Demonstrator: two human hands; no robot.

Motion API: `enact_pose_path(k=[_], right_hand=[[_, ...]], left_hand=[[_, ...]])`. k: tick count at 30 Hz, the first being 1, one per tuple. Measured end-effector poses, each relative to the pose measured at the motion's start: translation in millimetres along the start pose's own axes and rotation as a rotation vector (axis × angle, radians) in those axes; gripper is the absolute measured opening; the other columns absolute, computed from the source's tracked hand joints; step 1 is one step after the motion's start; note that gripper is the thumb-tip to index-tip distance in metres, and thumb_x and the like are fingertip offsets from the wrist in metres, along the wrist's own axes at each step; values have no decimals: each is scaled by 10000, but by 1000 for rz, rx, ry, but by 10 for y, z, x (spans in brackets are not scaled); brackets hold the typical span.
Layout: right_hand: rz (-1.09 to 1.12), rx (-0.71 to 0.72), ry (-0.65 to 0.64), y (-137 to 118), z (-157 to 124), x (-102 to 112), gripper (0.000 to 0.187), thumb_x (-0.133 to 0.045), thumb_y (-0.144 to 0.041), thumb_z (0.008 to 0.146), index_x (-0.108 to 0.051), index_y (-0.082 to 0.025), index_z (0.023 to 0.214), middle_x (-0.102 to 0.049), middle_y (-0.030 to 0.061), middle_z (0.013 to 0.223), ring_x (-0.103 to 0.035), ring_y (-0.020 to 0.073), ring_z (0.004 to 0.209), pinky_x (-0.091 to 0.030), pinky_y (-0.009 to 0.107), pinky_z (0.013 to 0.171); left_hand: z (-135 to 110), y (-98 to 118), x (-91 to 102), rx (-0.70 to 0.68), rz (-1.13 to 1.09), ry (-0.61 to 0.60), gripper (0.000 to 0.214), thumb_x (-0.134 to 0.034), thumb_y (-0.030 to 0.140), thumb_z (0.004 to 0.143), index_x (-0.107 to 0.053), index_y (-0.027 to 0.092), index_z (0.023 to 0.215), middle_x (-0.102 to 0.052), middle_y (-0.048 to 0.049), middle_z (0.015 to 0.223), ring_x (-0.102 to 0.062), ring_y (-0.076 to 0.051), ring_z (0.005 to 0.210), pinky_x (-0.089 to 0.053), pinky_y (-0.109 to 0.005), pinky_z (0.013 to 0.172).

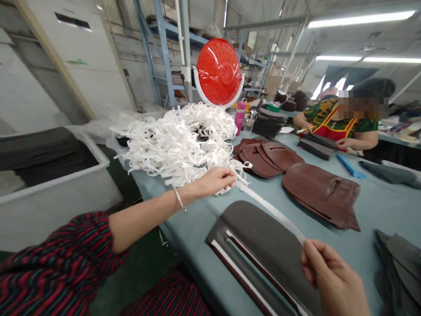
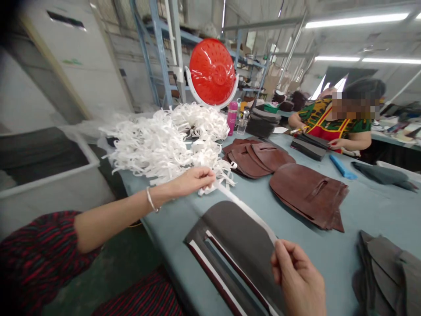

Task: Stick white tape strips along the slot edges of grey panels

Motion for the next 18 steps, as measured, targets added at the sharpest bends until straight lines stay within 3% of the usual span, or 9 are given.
enact_pose_path(k=[4,7,10,12,16,18], right_hand=[[207,199,134,-466,507,-389,326,-626,-504,783,-558,-194,712,-506,-44,539,-404,71,443,-281,194,418],[274,292,197,-683,942,-670,303,-614,-489,772,-558,-192,779,-513,-38,611,-421,78,449,-289,205,402],[121,263,188,-771,1324,-884,297,-504,-488,810,-543,-193,818,-513,-22,641,-450,102,480,-337,234,441],[1,217,164,-771,1469,-979,290,-509,-468,794,-562,-185,826,-559,24,689,-517,148,562,-391,277,507],[-121,178,177,-673,1398,-1136,378,-591,-395,734,-572,-164,1034,-612,152,984,-567,272,905,-428,373,710],[-135,177,111,-587,1252,-1288,349,-591,-416,730,-591,-173,980,-616,138,961,-552,269,920,-418,365,731]], left_hand=[[533,230,280,-80,-201,204,160,-540,283,852,-570,126,858,-591,-11,751,-503,-66,596,-373,-190,561],[696,270,471,-132,-245,353,240,-542,293,863,-531,147,1053,-613,-51,979,-576,-91,784,-432,-209,674],[564,141,534,-137,-73,455,270,-570,265,832,-533,146,1072,-598,-62,1056,-572,-118,876,-455,-250,767],[359,-12,486,-122,96,406,206,-559,218,811,-570,143,1002,-610,-56,1014,-574,-136,866,-462,-282,798],[-57,-338,266,-180,400,245,212,-492,130,797,-588,173,981,-612,-55,1019,-570,-179,944,-454,-328,860],[-166,-467,131,-248,531,190,289,-463,92,795,-563,178,1051,-609,-66,1067,-552,-201,1027,-422,-353,916]])
Point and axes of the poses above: each hand's wrist, its own z-axis towards the middle knuckle, its own x-axis out of the back of the hand, y = z × x, the point moved 1 cm from there along z, towards the middle knuckle
